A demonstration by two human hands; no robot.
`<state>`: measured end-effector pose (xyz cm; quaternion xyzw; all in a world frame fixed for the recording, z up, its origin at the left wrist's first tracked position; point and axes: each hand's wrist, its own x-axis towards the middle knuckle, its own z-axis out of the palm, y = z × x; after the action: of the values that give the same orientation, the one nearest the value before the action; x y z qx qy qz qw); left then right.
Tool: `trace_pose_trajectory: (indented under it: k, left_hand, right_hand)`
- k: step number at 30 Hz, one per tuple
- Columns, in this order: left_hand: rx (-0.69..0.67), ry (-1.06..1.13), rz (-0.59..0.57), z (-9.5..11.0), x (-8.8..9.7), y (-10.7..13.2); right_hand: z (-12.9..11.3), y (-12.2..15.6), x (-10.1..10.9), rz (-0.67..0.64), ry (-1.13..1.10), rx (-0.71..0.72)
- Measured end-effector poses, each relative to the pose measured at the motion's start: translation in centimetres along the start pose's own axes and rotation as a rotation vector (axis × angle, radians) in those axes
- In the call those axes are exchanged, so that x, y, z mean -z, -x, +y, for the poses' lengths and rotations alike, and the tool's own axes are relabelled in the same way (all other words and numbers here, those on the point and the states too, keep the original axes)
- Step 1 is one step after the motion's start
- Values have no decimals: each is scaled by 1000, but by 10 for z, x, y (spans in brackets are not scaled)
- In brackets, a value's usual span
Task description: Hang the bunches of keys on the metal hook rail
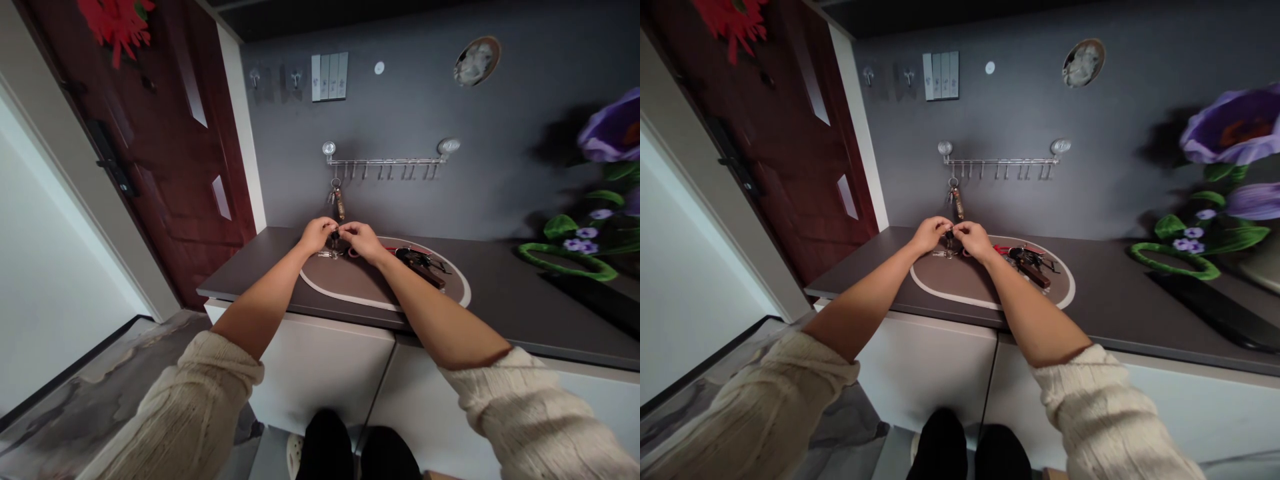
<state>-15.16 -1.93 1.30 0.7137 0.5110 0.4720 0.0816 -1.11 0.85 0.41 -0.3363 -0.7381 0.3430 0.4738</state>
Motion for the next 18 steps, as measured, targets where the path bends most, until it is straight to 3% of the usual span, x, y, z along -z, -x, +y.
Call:
trace_pose_trajectory:
  k: [7, 18]
  left_hand:
    - [-20, 28, 28, 3, 2, 0]
    - [-10, 162, 49, -1, -1, -3]
  right_hand:
    - [-10, 3, -1, 29, -116, -48]
    - [-6, 1, 1, 31, -128, 36]
